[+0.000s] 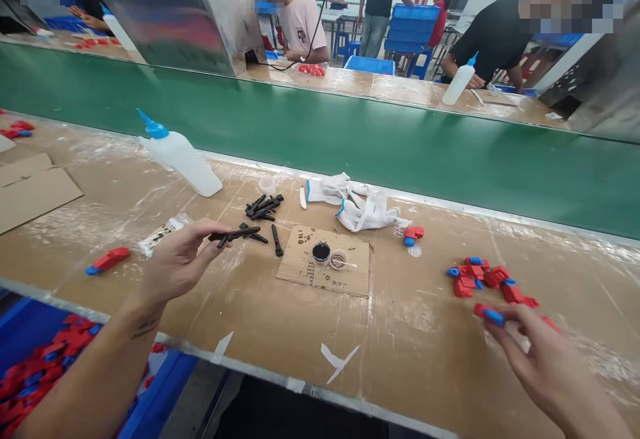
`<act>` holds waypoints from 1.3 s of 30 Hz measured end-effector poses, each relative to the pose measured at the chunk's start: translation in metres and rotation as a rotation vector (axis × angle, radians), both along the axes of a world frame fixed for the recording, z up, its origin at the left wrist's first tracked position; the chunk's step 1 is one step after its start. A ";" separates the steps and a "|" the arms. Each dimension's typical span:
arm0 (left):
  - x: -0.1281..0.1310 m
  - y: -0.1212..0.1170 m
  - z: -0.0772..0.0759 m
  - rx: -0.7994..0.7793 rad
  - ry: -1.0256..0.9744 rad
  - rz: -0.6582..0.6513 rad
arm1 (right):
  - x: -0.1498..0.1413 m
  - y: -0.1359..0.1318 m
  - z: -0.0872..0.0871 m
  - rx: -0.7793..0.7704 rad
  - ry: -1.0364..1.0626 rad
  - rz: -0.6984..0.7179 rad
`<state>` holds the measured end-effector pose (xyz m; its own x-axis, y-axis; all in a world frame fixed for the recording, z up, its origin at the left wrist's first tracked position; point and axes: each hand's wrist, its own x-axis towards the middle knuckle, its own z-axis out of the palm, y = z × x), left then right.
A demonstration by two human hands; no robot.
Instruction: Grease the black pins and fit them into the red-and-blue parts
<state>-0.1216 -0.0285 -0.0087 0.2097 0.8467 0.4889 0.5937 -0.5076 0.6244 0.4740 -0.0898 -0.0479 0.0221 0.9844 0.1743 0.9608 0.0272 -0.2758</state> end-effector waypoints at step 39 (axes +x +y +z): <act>0.083 0.046 0.006 -0.056 -0.157 -0.274 | -0.226 0.098 0.066 -0.156 0.147 0.701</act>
<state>-0.0385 0.0179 -0.0029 0.3591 0.7956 0.4879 0.3340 -0.5977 0.7288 0.2481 0.0085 0.0180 -0.6100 0.7889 0.0745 0.6849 0.5722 -0.4511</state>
